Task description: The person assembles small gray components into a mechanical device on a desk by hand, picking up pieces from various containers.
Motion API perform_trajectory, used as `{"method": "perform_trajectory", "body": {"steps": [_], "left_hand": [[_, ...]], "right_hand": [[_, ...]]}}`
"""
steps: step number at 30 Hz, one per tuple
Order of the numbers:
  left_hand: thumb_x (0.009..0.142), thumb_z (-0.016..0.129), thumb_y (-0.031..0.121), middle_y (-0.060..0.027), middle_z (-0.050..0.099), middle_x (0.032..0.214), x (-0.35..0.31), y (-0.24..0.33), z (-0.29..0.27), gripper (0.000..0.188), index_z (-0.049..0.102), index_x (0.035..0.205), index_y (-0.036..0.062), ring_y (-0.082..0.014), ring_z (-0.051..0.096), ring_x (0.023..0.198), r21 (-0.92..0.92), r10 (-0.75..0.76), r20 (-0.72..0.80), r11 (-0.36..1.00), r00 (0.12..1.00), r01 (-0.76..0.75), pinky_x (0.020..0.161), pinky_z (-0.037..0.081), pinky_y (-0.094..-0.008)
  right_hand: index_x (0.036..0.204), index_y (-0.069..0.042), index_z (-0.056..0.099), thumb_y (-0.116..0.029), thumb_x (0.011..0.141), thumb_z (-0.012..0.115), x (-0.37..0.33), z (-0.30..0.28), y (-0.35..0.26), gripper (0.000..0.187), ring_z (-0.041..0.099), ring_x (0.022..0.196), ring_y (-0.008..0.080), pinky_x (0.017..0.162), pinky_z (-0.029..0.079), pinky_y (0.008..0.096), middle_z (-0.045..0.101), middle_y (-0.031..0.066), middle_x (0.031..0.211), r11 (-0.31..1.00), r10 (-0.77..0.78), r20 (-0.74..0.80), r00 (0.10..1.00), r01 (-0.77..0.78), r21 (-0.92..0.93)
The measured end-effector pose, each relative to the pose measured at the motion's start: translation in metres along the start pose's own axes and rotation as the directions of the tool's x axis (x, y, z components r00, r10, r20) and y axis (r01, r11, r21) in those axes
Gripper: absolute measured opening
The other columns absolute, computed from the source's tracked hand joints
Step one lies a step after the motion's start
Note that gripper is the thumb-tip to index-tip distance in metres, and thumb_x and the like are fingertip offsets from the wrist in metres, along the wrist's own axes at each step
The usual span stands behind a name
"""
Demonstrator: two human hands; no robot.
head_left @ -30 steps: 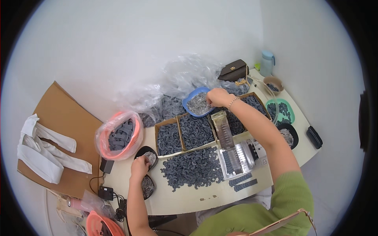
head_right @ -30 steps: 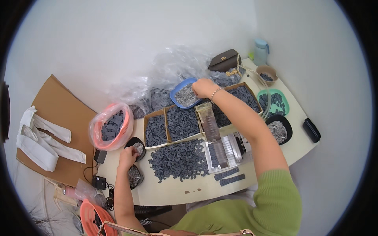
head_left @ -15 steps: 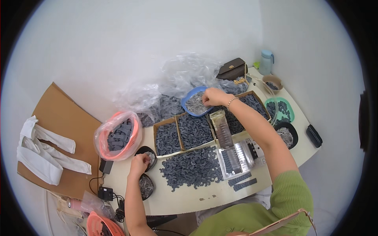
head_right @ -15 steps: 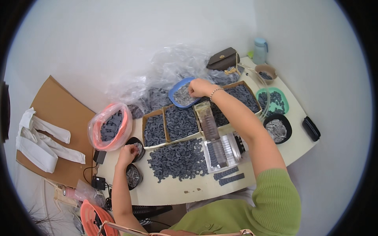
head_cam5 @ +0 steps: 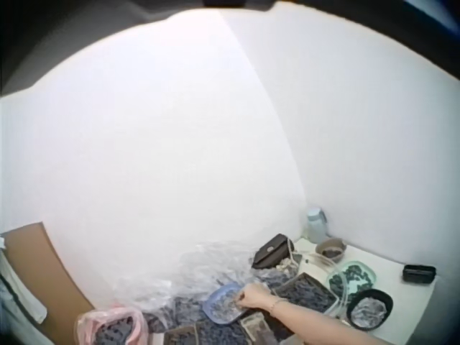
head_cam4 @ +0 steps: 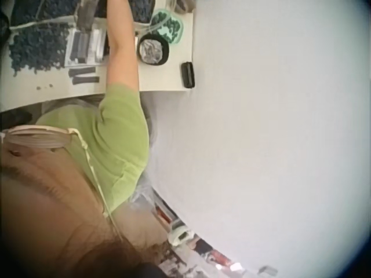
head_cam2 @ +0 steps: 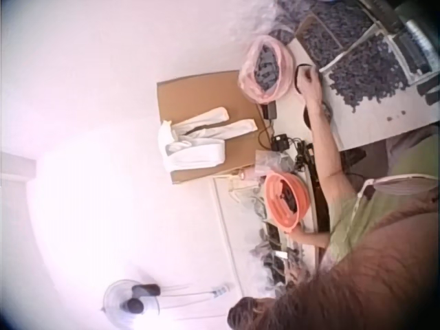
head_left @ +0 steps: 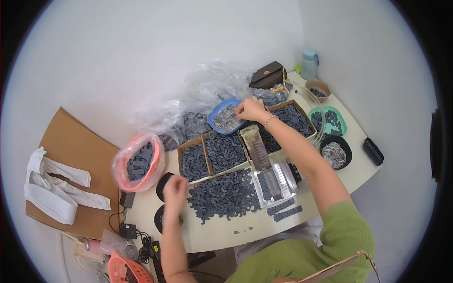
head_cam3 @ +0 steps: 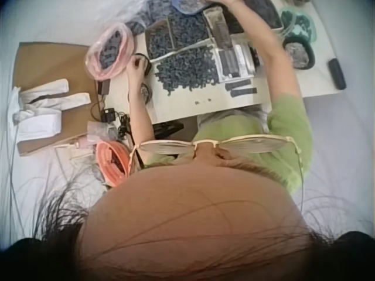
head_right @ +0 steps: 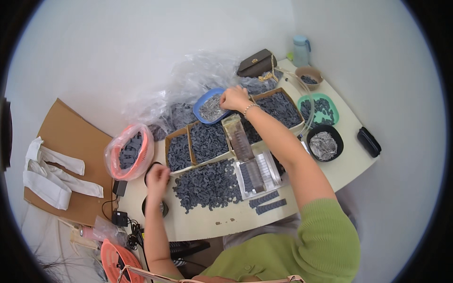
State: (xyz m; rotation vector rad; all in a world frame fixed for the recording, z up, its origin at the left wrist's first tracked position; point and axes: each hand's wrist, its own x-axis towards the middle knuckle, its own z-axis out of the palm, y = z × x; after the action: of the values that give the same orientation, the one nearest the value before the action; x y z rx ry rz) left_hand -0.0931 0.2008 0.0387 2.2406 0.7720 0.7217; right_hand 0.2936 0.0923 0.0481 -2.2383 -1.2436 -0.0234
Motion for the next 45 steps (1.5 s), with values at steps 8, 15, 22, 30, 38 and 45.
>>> {"method": "perform_trajectory", "body": {"steps": [8,15,22,30,38,45], "left_hand": [[0.078,0.069,0.001,-0.0068,0.065,0.083,-0.061,0.122,0.160,0.009,0.065,0.085,0.0027,-0.0231,0.061,0.079,-0.258,0.341,0.271,0.927,0.900,-0.273,0.070,0.049,-0.0323],[0.072,0.072,0.007,-0.0054,0.062,0.096,-0.060,0.120,0.167,0.011,0.068,0.083,0.0070,-0.0272,0.055,0.093,0.032,0.504,0.205,0.854,0.839,-0.520,0.080,0.041,-0.0390],[0.078,0.070,0.023,-0.0178,0.054,0.126,-0.086,0.118,0.161,0.044,0.062,0.114,-0.0007,-0.0334,0.051,0.116,0.236,0.605,0.344,0.684,0.718,-0.690,0.096,0.041,-0.0436],[0.082,0.067,0.027,-0.0229,0.043,0.139,-0.079,0.111,0.150,0.061,0.048,0.128,-0.0066,-0.0387,0.039,0.130,0.200,0.478,0.413,0.783,0.775,-0.589,0.108,0.030,-0.0477],[0.085,0.064,0.031,-0.0242,0.040,0.137,-0.064,0.105,0.154,0.063,0.044,0.131,-0.0079,-0.0400,0.038,0.127,0.183,0.474,0.380,0.803,0.795,-0.567,0.105,0.030,-0.0482],[0.083,0.066,0.040,-0.0241,0.035,0.141,-0.069,0.108,0.164,0.074,0.041,0.134,-0.0075,-0.0385,0.035,0.131,0.197,0.493,0.402,0.776,0.772,-0.599,0.107,0.027,-0.0506]], "right_hand": [[0.075,-0.020,0.076,-0.027,0.067,0.072,-0.013,-0.002,-0.001,0.011,0.055,0.095,0.0309,0.081,0.042,0.0452,0.063,0.0106,0.087,0.996,-0.023,-0.169,0.985,0.037,0.080],[0.082,-0.004,0.070,-0.022,0.078,0.066,-0.063,-0.049,-0.012,0.019,0.064,0.068,0.0259,0.065,0.050,0.0351,0.067,0.0113,0.077,0.757,-0.206,-0.074,0.976,0.207,0.620],[0.082,-0.002,0.062,-0.015,0.074,0.063,-0.196,-0.039,-0.016,0.015,0.065,0.078,0.0306,0.067,0.053,0.0404,0.062,0.0124,0.081,0.815,-0.514,0.345,0.785,0.572,-0.087],[0.084,-0.002,0.061,-0.009,0.076,0.058,-0.225,-0.026,-0.012,0.011,0.061,0.087,0.0264,0.074,0.052,0.0344,0.058,0.0103,0.088,0.827,-0.542,0.151,0.826,0.557,-0.079],[0.102,-0.001,0.064,-0.018,0.075,0.069,-0.236,-0.036,-0.001,0.033,0.055,0.097,0.0260,0.085,0.045,0.0381,0.059,0.0092,0.099,0.862,-0.502,0.088,0.860,0.506,-0.022],[0.112,-0.002,0.061,-0.027,0.074,0.072,-0.262,-0.040,-0.009,0.047,0.050,0.109,0.0266,0.092,0.039,0.0398,0.056,0.0116,0.114,0.816,-0.543,0.034,0.839,0.537,-0.212]]}}
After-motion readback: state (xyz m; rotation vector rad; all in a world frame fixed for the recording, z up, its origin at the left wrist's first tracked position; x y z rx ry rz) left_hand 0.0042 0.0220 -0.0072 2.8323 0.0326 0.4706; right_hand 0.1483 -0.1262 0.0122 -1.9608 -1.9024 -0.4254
